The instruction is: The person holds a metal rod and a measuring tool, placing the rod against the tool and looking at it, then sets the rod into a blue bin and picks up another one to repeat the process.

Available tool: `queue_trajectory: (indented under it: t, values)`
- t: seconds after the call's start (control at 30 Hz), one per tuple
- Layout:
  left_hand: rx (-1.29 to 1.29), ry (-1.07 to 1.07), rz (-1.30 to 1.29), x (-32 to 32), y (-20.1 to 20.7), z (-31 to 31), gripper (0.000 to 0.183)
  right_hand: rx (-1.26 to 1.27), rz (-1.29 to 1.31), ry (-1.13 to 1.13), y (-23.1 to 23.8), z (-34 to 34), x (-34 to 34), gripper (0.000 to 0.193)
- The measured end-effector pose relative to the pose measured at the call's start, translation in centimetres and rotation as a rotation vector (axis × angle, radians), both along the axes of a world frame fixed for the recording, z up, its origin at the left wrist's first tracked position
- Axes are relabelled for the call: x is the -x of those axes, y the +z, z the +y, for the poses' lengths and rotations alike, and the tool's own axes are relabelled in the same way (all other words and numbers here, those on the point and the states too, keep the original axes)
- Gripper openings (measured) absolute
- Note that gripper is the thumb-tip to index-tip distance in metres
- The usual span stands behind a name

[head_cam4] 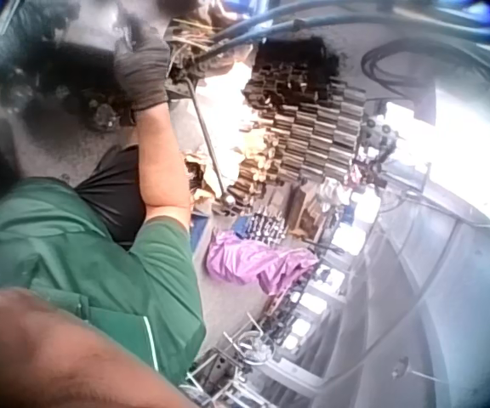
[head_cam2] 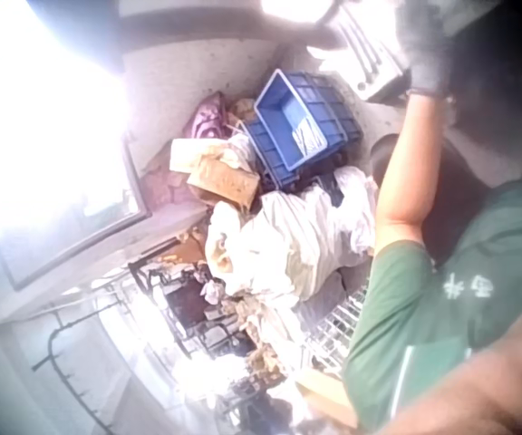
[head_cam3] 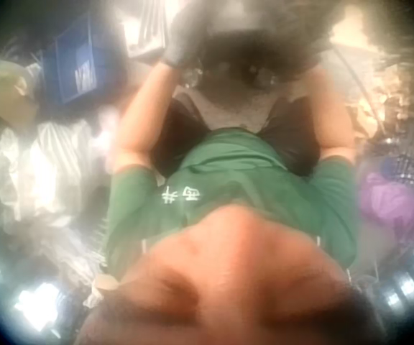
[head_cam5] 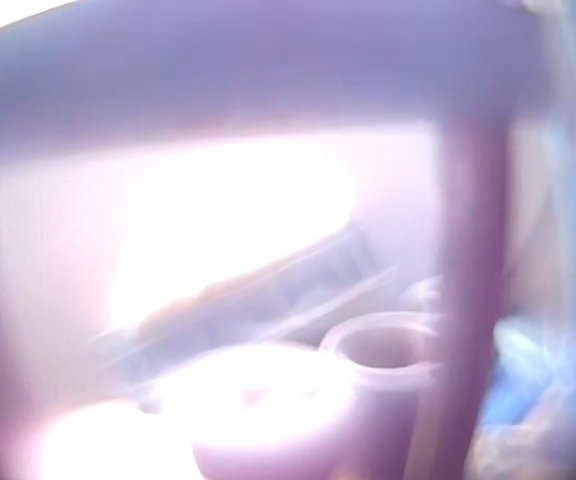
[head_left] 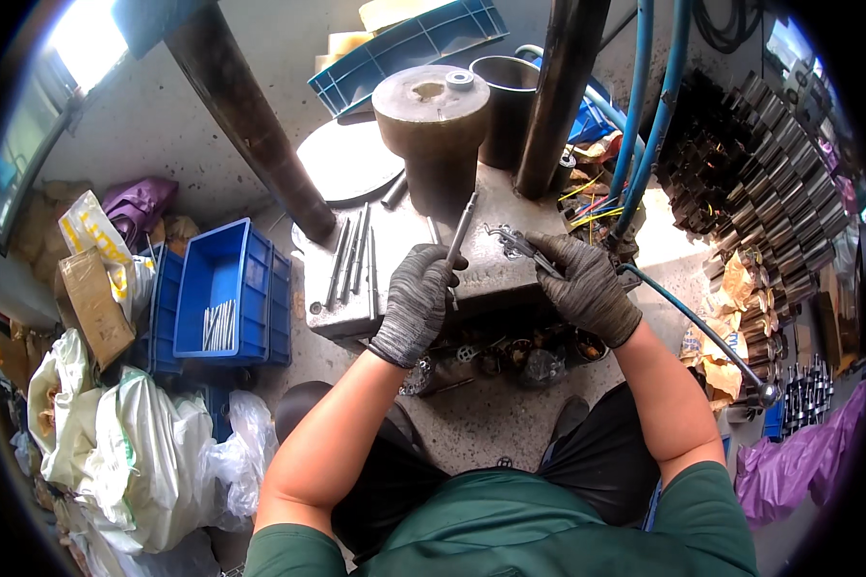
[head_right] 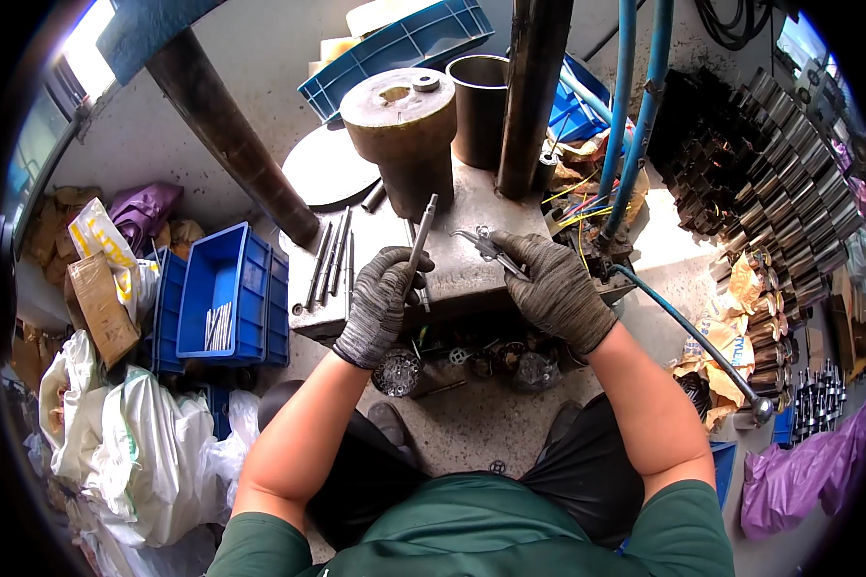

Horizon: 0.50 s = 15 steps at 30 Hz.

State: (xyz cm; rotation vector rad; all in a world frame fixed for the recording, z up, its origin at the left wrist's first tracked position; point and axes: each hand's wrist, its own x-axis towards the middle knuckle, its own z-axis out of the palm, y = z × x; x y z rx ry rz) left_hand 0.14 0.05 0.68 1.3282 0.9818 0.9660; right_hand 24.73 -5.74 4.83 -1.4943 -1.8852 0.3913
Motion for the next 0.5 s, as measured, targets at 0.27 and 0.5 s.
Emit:
queue_trajectory:
  t: [0.27, 0.5]
  values:
    - [-0.123, -0.103, 0.111, 0.3, 0.7, -0.6, 0.012, 0.148, 0.177, -0.003, 0.5, 0.2, -2.1, 0.045]
    - [-0.22, -0.127, 0.165, 1.6, 1.0, -0.3, 0.023, 0.379, 0.138, 0.088, 2.9, -0.2, -4.0, 0.046]
